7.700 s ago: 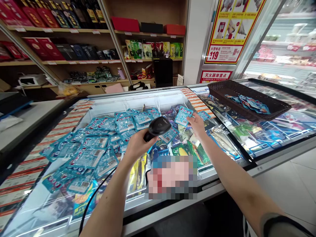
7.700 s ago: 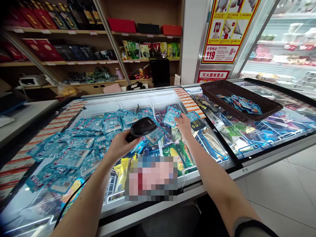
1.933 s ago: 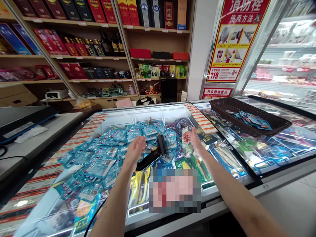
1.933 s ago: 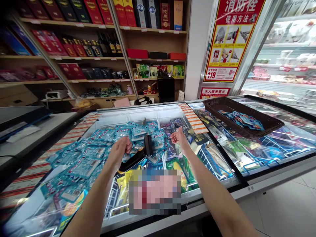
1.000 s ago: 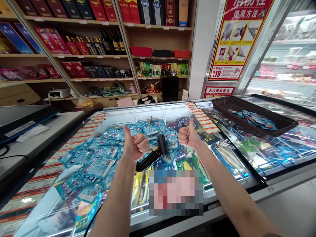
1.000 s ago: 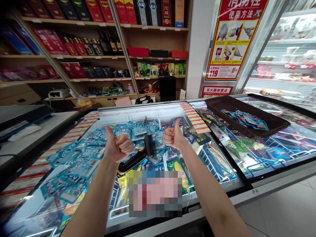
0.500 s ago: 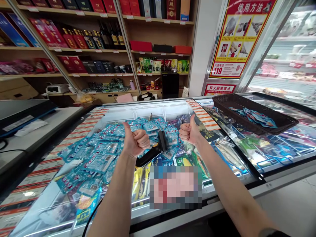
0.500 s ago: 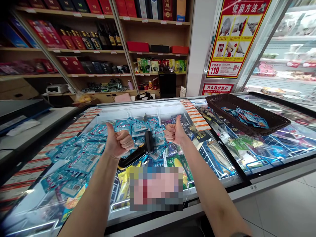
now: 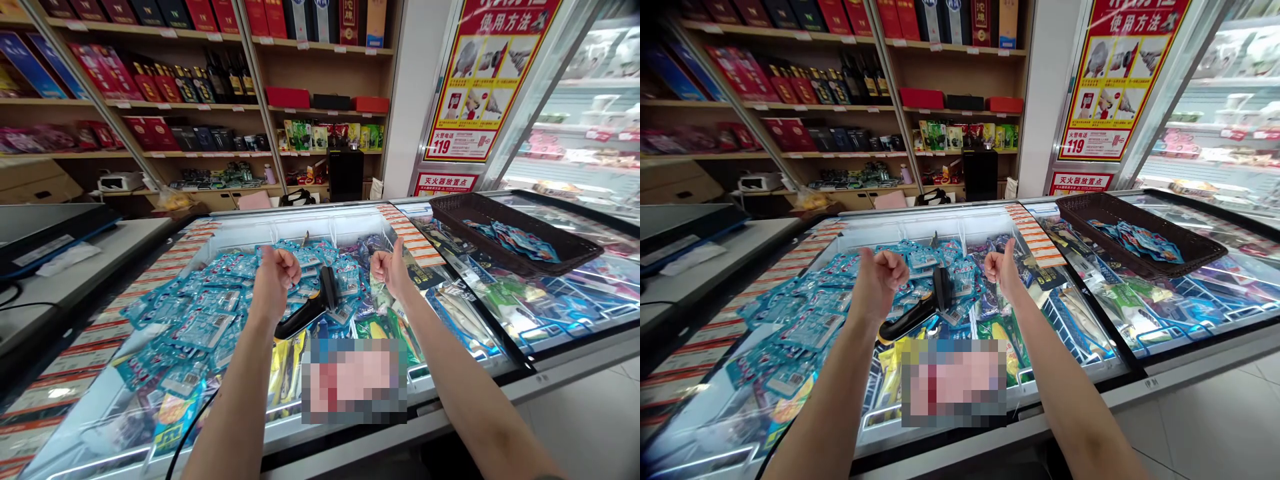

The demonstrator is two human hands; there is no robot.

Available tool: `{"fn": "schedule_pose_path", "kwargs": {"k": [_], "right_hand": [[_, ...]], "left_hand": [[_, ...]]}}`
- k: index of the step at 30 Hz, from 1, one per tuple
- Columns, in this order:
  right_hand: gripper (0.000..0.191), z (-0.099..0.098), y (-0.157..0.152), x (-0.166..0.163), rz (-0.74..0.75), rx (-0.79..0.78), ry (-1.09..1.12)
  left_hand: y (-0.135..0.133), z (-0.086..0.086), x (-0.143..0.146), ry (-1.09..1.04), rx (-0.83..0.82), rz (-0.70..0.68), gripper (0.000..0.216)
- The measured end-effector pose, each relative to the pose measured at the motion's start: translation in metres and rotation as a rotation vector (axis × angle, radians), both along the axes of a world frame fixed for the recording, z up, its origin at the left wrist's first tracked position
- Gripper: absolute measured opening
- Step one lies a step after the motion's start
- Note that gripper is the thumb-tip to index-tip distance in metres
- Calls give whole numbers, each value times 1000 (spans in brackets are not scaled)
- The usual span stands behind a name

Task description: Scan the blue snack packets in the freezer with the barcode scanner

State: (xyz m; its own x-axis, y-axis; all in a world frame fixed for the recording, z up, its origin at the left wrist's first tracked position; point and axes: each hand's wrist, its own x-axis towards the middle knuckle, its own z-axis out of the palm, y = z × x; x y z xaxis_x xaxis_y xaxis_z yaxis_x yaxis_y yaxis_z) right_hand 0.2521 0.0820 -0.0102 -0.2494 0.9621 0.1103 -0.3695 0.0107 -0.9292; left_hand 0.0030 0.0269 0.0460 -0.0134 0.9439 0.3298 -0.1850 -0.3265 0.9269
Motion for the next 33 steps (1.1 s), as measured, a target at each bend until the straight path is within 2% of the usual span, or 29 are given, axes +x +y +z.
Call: {"fn": "schedule_pose_path", "kwargs": {"k": [2,4,6,9,12,17,20,24,28,33], "right_hand": [[74,-6,-1,2,-197,80,-196],[66,-12,-2,3,-352,174,-468],[55,-16,-4,2,-431,270,-742],[47,-20,-8,-5,-425,339,-988],[48,-21,-10,-13,-394,329,-1060],[39,-28,-4,-22,-336,273,-1043],[37,-31,3,-19,-292,192,-802],[35,-30,6,-8,-274,62,-363],[33,-28,6,0,-333,-22,-151],[32,-28,7,-2,-333,-88,-66]], "left_hand": [[-13,-5,4,391,38,147,37],[-24,-17,4,793,52,149,50],[-31,-31,2,1073,40,180,59],[-35,-48,3,1338,9,234,60],[-34,-54,8,1452,8,218,51],[-31,-45,15,1497,-66,182,39],[-26,-36,15,1454,-105,208,35],[-19,-29,11,1154,-173,187,34],[-20,-27,5,839,-228,76,33],[-27,-25,1,823,-288,-85,34]]}}
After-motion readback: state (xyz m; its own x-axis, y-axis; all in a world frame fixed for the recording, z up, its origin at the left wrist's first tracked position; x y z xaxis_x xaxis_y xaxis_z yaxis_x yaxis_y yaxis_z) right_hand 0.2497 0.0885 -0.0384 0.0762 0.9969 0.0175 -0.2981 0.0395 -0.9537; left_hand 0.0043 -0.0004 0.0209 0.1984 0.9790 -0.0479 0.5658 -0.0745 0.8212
